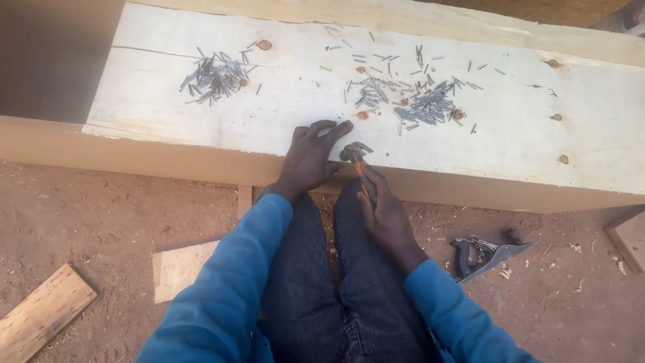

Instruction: Hammering a series of nails into a wooden board to secure it to a frame.

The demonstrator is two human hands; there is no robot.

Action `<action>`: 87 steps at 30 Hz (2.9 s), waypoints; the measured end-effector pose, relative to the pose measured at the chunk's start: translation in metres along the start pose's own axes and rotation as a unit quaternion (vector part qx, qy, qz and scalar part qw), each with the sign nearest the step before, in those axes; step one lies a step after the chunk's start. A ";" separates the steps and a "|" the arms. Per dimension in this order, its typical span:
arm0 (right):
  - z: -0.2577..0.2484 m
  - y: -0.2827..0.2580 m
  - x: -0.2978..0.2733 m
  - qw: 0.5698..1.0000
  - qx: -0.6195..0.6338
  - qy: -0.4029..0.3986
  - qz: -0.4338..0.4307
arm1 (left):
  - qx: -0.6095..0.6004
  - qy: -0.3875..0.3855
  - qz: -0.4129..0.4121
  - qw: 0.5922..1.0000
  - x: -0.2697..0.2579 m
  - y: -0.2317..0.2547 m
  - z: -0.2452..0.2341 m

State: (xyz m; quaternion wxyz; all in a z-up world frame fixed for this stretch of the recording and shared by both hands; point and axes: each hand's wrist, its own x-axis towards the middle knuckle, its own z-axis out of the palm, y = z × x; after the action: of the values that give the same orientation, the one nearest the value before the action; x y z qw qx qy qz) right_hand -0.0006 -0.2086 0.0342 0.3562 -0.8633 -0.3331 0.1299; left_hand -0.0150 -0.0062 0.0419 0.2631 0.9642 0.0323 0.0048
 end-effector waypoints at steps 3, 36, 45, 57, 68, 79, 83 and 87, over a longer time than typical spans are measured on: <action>-0.015 -0.010 0.003 0.998 -0.038 -0.038 0.020 | -0.025 -0.015 -0.014 0.999 -0.001 0.003 -0.002; 0.001 -0.020 -0.004 0.995 0.037 0.031 0.086 | 0.172 0.049 -0.024 0.984 0.118 -0.078 0.029; 0.008 -0.020 -0.006 0.994 0.051 0.052 0.079 | -0.270 0.175 -0.089 0.943 0.028 -0.076 -0.001; 0.029 -0.022 -0.054 0.990 0.102 -0.007 0.101 | -0.247 0.123 -0.099 0.956 0.010 -0.077 0.009; 0.033 -0.003 -0.056 0.992 0.113 -0.005 0.049 | -0.233 0.130 -0.103 0.958 -0.003 -0.072 0.018; 0.037 -0.005 -0.060 0.992 0.122 0.020 0.000 | -0.223 0.138 -0.014 0.965 -0.028 -0.062 0.014; 0.021 -0.026 -0.054 0.993 0.107 0.047 -0.030 | -0.221 0.127 -0.011 0.967 -0.025 -0.070 0.014; 0.013 -0.043 -0.043 0.988 0.085 0.088 -0.095 | -0.218 0.109 -0.010 0.970 -0.022 -0.077 0.019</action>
State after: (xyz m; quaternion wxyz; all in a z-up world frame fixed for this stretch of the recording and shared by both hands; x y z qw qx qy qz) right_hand -0.0593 -0.2076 0.0542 0.4670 -0.8024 -0.3686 0.0464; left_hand -0.0410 0.0490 -0.0139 0.4619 0.8768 0.0690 0.1144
